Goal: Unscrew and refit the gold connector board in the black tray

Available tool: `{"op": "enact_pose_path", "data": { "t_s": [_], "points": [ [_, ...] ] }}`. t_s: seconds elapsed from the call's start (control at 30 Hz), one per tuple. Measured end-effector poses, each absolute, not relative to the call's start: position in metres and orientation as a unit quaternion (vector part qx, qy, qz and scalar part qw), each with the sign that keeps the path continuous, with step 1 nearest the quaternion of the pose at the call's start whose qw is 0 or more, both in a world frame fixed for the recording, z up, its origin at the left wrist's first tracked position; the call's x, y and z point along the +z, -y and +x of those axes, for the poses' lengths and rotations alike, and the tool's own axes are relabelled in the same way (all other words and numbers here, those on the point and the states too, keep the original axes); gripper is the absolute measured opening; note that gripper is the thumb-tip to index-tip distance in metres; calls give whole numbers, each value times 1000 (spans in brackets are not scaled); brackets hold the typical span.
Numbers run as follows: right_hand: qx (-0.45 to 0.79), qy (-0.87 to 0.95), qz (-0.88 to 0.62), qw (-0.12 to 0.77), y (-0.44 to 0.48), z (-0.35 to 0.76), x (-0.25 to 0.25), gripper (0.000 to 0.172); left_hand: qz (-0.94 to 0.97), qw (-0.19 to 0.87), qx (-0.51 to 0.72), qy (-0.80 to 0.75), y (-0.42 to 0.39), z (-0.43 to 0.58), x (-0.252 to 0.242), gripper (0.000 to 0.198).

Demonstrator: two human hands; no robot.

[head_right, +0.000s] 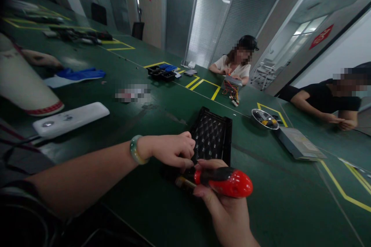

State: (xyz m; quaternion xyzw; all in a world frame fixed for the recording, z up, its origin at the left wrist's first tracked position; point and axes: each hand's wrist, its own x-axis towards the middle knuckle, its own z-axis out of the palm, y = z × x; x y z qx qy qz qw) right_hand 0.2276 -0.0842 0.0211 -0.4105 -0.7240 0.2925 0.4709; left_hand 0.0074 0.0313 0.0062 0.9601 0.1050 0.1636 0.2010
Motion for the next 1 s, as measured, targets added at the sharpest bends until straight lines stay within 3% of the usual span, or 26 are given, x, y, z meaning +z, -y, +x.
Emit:
{"op": "enact_pose_path", "data": {
  "t_s": [0.2,0.43,0.6,0.73,0.9,1.0],
  "points": [
    [327,683,-423,498,84,225,18,32,961,198,163,-104,-30,8,8,38],
    [388,682,-406,469,85,231,18,34,964,189,157,-107,-30,9,9,41],
    [352,669,-437,487,79,231,20,25,960,194,177,-94,-29,10,8,39],
    [322,641,-437,543,72,234,22,23,962,196,165,-95,-29,10,9,39],
    [241,538,-437,679,63,242,20,19,952,237,161,-106,-28,12,14,44],
    [214,507,-482,682,56,245,17,25,948,227,164,-149,-28,12,15,45]
  ]
}}
